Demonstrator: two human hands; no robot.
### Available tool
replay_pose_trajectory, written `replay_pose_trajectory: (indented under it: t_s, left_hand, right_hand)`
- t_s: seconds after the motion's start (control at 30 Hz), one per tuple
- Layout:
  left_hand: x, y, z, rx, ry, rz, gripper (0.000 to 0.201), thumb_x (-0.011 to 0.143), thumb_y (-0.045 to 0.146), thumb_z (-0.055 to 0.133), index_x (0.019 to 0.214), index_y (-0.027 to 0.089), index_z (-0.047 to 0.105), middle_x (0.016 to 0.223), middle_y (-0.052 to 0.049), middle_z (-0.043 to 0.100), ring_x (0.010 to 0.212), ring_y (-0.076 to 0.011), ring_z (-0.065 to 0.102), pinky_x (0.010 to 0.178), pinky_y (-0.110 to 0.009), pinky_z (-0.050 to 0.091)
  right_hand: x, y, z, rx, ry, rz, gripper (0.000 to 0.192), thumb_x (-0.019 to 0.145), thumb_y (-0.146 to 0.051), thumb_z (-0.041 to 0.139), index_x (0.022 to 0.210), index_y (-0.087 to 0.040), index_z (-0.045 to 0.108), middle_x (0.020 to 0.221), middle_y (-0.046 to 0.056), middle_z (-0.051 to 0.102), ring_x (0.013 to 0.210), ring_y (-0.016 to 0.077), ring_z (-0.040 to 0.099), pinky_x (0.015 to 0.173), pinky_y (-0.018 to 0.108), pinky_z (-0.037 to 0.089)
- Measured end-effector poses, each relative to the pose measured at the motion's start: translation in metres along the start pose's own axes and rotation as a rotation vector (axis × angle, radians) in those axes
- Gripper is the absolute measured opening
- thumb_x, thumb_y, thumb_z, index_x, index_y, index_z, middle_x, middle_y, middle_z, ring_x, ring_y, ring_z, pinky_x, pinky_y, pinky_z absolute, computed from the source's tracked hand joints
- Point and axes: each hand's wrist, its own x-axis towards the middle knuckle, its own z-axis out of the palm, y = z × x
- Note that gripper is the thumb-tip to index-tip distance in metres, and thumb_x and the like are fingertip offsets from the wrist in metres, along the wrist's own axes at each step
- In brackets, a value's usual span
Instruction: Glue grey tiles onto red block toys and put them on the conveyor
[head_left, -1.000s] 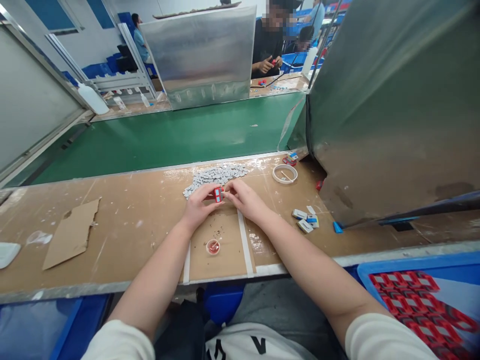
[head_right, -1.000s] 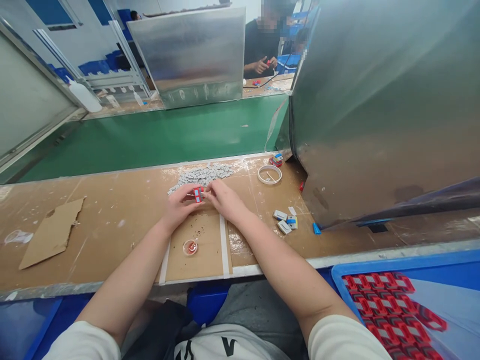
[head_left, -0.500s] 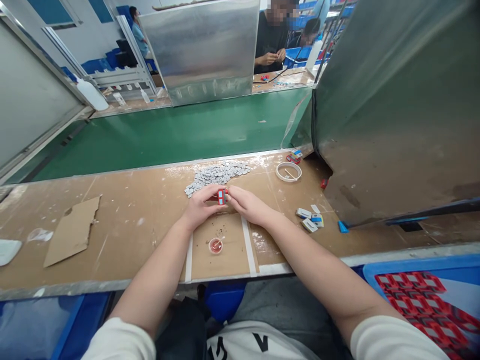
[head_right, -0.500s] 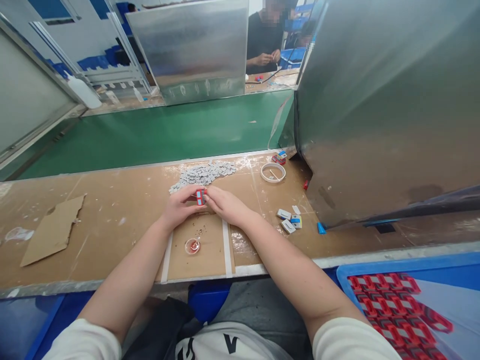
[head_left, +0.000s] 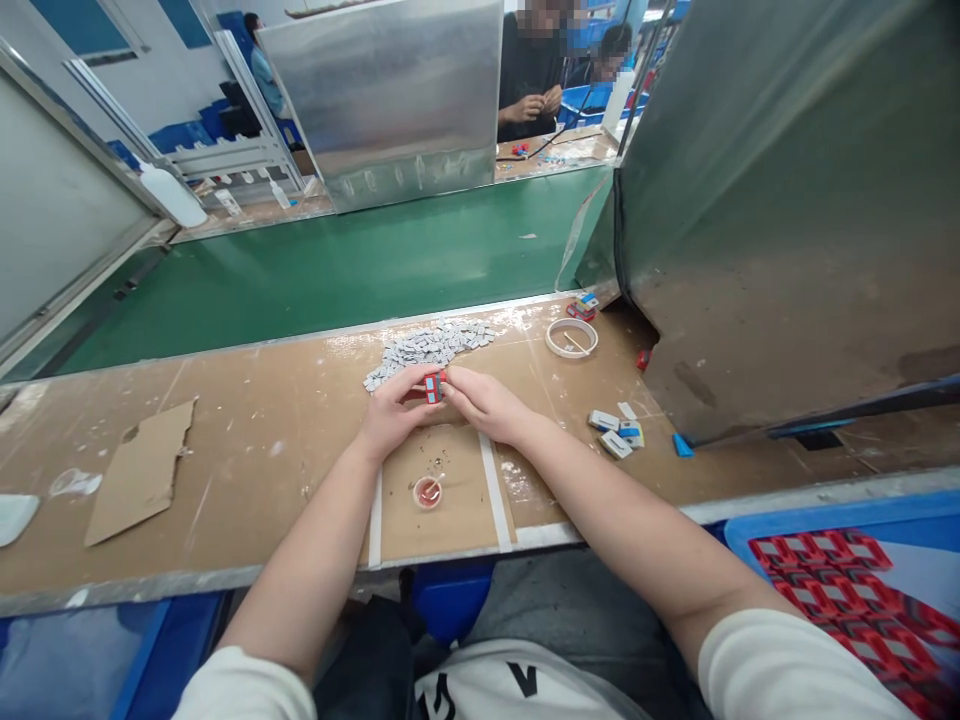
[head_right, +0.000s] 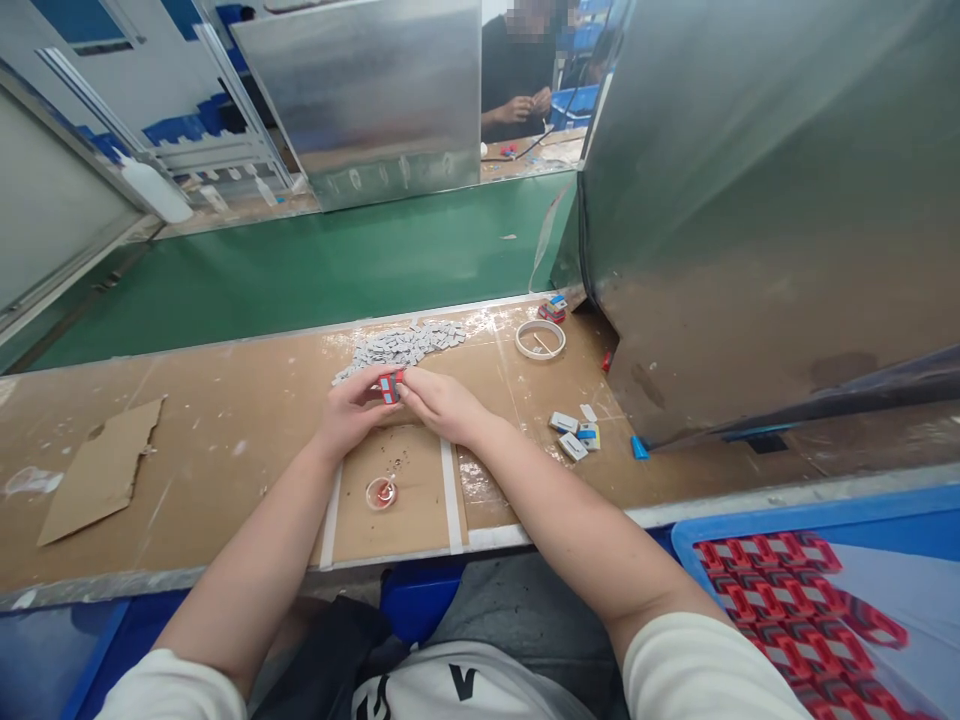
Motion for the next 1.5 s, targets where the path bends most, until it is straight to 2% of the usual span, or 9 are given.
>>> replay_pose_trajectory:
  t_s: [0.17,0.37,0.5,0.67,0.83,1.0,1.13,1.23,1.5]
  left_hand:
    - [-0.002,0.004,0.002,-0.107,-0.058,-0.016,0.05,0.1,0.042,0.077,0.147,0.025,0.069,0.147,-0.015,0.071,0.128,-0.0286,0.074,0.101,-0.04,0.068]
    - [-0.001,0.007,0.007,-0.131,0.029,-0.026,0.032,0.101,0.033,0.07,0.13,0.021,0.077,0.13,-0.013,0.078,0.117,-0.0256,0.076,0.098,-0.037,0.065]
    - [0.0,0.012,0.008,-0.11,0.063,0.013,0.027,0.1,0.028,0.069,0.125,0.021,0.077,0.129,-0.012,0.078,0.118,-0.0249,0.075,0.097,-0.035,0.065]
    - [-0.001,0.017,0.009,-0.021,0.09,0.046,0.026,0.096,0.023,0.068,0.121,0.02,0.076,0.121,-0.011,0.079,0.108,-0.0218,0.076,0.091,-0.032,0.065]
    - [-0.002,0.021,0.013,0.031,0.133,0.118,0.025,0.092,0.016,0.068,0.116,0.021,0.076,0.118,-0.009,0.08,0.109,-0.0206,0.077,0.089,-0.029,0.066]
    - [-0.002,0.022,0.016,0.067,0.165,0.13,0.025,0.09,0.014,0.068,0.113,0.022,0.076,0.118,-0.009,0.08,0.11,-0.0212,0.077,0.088,-0.03,0.066]
    - [0.0,0.02,0.016,0.043,0.141,-0.001,0.025,0.094,0.02,0.066,0.117,0.021,0.076,0.118,-0.009,0.08,0.106,-0.0209,0.077,0.09,-0.031,0.066]
    - [0.002,0.017,0.016,-0.061,0.097,-0.125,0.032,0.099,0.028,0.065,0.13,0.022,0.074,0.128,-0.01,0.078,0.111,-0.022,0.077,0.096,-0.033,0.065]
    - [0.005,0.011,0.015,-0.172,0.022,-0.228,0.04,0.094,0.026,0.068,0.133,0.021,0.07,0.132,-0.011,0.074,0.115,-0.0242,0.074,0.1,-0.036,0.063]
  right_hand:
    - [0.0,0.003,-0.005,-0.164,-0.017,-0.088,0.029,0.117,-0.035,0.034,0.105,-0.023,0.057,0.103,0.009,0.07,0.092,0.023,0.064,0.084,0.035,0.05]
    - [0.0,0.003,0.0,-0.285,0.01,-0.179,0.029,0.118,-0.032,0.034,0.1,-0.022,0.055,0.099,0.01,0.07,0.086,0.023,0.061,0.078,0.035,0.047]
    - [0.001,0.0,0.002,-0.289,0.025,-0.229,0.025,0.117,-0.029,0.036,0.103,-0.022,0.055,0.103,0.011,0.072,0.09,0.023,0.063,0.08,0.034,0.046]
    - [0.001,-0.002,0.004,-0.323,0.078,-0.258,0.026,0.116,-0.026,0.038,0.094,-0.023,0.052,0.091,0.008,0.068,0.081,0.022,0.058,0.074,0.034,0.041]
    - [-0.004,-0.008,0.007,-0.273,0.08,-0.191,0.024,0.114,-0.026,0.04,0.093,-0.023,0.051,0.09,0.006,0.065,0.08,0.0205,0.057,0.073,0.033,0.041]
    - [-0.009,-0.015,0.012,-0.09,0.077,-0.005,0.024,0.113,-0.032,0.043,0.093,-0.023,0.053,0.09,0.004,0.064,0.081,0.0182,0.059,0.072,0.03,0.042]
    - [-0.005,-0.013,0.012,0.007,0.054,0.116,0.027,0.114,-0.037,0.041,0.095,-0.024,0.054,0.09,0.003,0.065,0.079,0.0185,0.06,0.073,0.03,0.043]
    - [-0.001,-0.009,0.007,0.005,0.047,0.133,0.029,0.115,-0.039,0.039,0.095,-0.024,0.054,0.092,0.004,0.067,0.081,0.0201,0.06,0.075,0.032,0.044]
    - [0.002,-0.007,-0.001,-0.154,-0.102,0.167,0.016,0.11,-0.034,0.044,0.1,-0.024,0.051,0.099,0.007,0.068,0.082,0.0222,0.06,0.074,0.034,0.04]
